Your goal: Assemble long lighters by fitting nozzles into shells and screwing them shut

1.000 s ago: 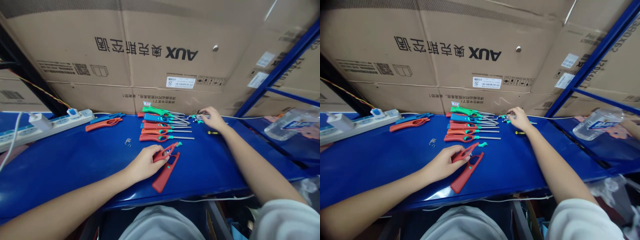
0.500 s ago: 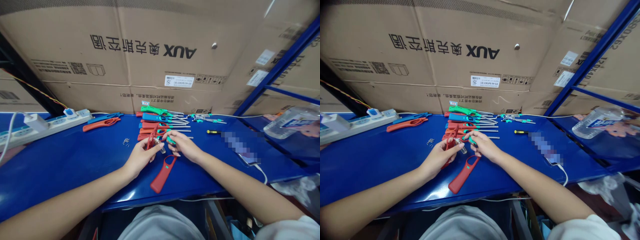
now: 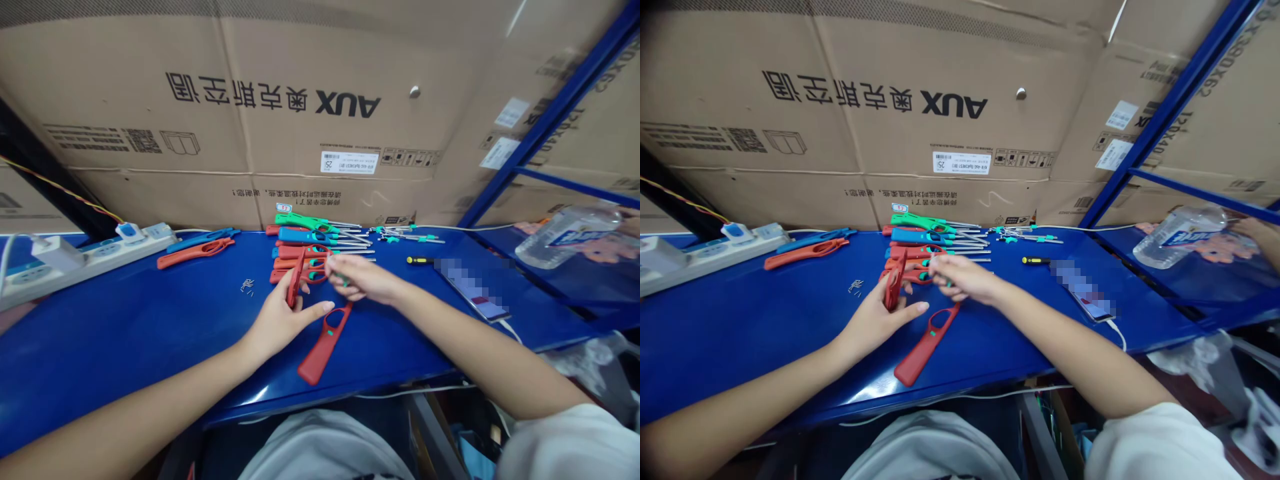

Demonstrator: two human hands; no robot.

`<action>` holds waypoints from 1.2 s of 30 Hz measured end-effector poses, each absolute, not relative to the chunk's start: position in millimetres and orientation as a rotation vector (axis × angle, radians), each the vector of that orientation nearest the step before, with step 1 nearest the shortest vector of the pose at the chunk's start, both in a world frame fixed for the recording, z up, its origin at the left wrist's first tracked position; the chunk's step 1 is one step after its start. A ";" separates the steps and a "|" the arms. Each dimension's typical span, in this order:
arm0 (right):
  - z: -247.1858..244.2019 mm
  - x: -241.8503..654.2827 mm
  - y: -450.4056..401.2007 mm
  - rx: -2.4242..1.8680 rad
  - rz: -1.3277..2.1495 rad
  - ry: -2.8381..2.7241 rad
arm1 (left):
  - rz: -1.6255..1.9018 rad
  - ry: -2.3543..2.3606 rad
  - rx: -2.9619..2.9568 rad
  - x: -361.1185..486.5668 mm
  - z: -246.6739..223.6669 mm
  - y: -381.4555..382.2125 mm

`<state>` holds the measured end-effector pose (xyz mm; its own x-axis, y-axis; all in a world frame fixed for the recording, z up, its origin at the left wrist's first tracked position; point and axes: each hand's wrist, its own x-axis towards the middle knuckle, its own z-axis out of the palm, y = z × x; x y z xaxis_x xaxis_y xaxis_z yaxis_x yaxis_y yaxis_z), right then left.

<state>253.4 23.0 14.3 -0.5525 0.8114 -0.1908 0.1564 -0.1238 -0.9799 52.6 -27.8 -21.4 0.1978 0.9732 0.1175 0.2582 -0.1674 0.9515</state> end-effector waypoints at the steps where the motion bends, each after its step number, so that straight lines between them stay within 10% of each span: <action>1: 17.2 268.4 35.9 -1.192 1.481 -1.779 | 0.976 1.222 1.694 52.2 -21.1 -30.3; 6: 22.1 362.7 96.1 -1.873 0.075 -2.364 | 0.526 1.248 2.208 55.2 -10.1 -52.0; 19: 17.1 367.0 103.3 -1.842 -0.043 -2.451 | 0.304 1.306 2.169 30.8 -4.5 -24.1; 26: 26.8 275.3 36.2 -1.079 0.703 -2.707 | 0.469 1.258 2.317 22.5 -2.2 -15.6; 36: 6.8 267.8 19.6 -0.949 0.787 -2.780 | 0.728 1.134 2.241 21.3 -11.8 2.1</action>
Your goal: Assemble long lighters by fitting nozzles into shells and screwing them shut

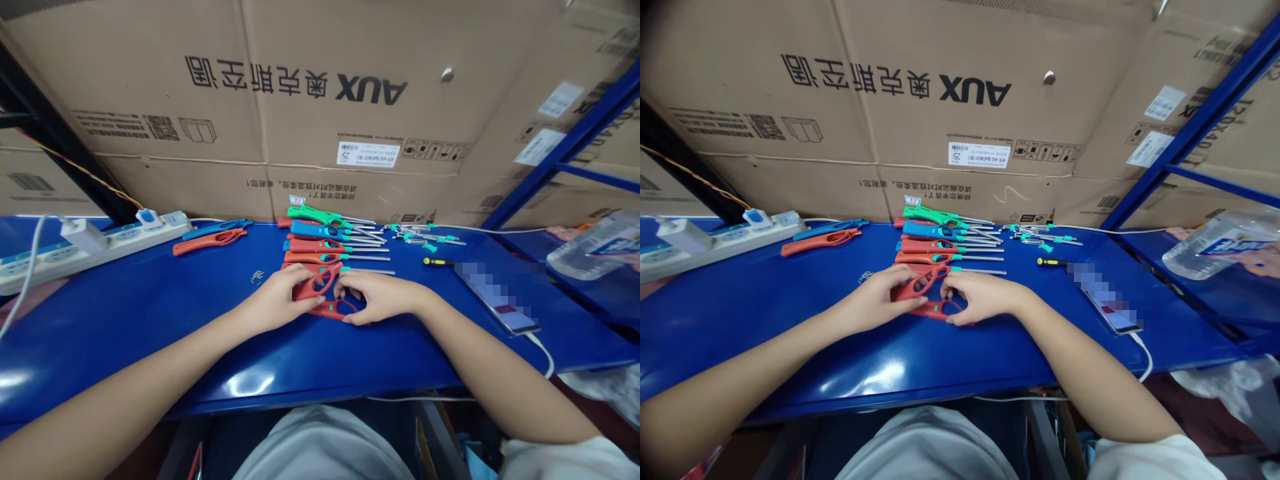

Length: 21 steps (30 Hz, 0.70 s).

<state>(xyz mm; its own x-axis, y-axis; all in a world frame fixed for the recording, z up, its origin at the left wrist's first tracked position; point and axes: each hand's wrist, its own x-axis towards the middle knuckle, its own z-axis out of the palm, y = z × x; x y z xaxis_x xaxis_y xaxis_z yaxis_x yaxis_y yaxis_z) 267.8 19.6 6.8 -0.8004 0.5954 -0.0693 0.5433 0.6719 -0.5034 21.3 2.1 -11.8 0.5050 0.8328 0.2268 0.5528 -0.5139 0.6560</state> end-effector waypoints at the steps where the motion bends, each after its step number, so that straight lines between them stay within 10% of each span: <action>1: 7.3 269.9 20.4 -0.930 0.787 -2.781 | 0.778 1.138 2.205 22.6 -11.5 2.1; 21: -0.7 255.3 9.5 -0.519 0.640 -2.548 | 0.415 1.006 1.218 34.5 -8.1 -8.0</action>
<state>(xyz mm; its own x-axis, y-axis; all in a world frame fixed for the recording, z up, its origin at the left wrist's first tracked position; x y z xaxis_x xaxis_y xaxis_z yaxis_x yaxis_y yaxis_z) 255.3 9.5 -0.7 -0.8234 0.4561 0.3376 0.2425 0.8206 -0.5174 34.5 -8.0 -8.1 0.5285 0.7414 -0.4136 0.2346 0.3407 0.9104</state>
